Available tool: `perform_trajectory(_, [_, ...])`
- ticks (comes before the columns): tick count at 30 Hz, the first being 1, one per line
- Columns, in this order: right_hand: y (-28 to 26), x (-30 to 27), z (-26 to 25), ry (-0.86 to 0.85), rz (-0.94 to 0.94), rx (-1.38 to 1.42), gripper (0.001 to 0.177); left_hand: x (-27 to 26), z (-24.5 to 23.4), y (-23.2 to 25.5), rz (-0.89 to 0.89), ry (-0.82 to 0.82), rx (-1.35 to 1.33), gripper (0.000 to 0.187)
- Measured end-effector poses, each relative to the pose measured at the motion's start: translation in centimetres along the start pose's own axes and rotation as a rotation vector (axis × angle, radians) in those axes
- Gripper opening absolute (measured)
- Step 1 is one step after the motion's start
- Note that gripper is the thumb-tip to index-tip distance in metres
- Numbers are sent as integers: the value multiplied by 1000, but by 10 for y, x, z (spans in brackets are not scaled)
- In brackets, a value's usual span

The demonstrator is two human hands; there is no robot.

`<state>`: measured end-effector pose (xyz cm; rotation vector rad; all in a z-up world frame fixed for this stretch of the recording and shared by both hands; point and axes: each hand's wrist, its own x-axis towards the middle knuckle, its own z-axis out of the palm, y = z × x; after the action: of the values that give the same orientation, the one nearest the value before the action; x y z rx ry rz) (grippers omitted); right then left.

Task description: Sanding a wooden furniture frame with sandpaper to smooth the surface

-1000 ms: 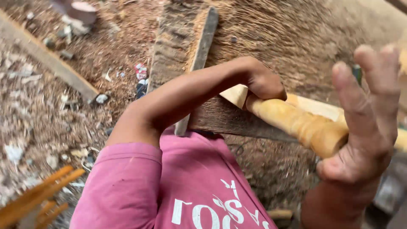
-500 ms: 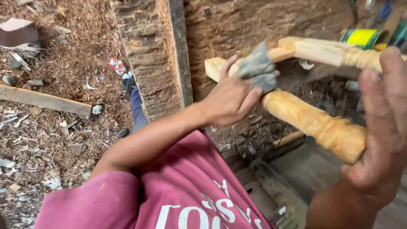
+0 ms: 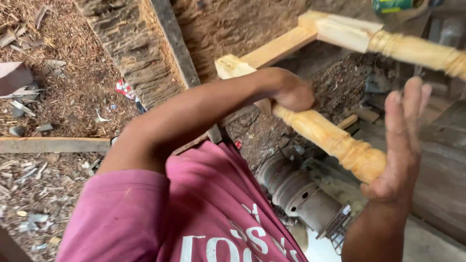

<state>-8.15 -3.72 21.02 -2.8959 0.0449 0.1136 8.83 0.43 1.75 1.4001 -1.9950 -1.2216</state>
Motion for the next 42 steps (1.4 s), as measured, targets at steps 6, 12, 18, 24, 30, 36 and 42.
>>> perform_trajectory(6, [-16,6,7,33,54,54,105,-74,94,19,-59,1052,-240,53])
perform_trajectory(12, [-11,-1,8,39,22,70,110,-99,157,31,-181,1183,-375,48])
perform_trajectory(18, [-20,8,7,42,-6,40,109,-66,88,49,2,1181,-319,52])
perform_trajectory(24, [-4,9,9,30,-66,75,111,-44,33,24,-44,563,-393,51])
perform_trajectory(30, [-3,21,5,35,-67,57,114,-62,74,47,-2,1155,-200,53])
perform_trajectory(36, [-15,19,7,33,-28,81,117,-43,148,25,-77,1279,-187,49])
perform_trajectory(42, [-3,20,6,20,-49,105,122,-39,38,25,4,717,-375,49])
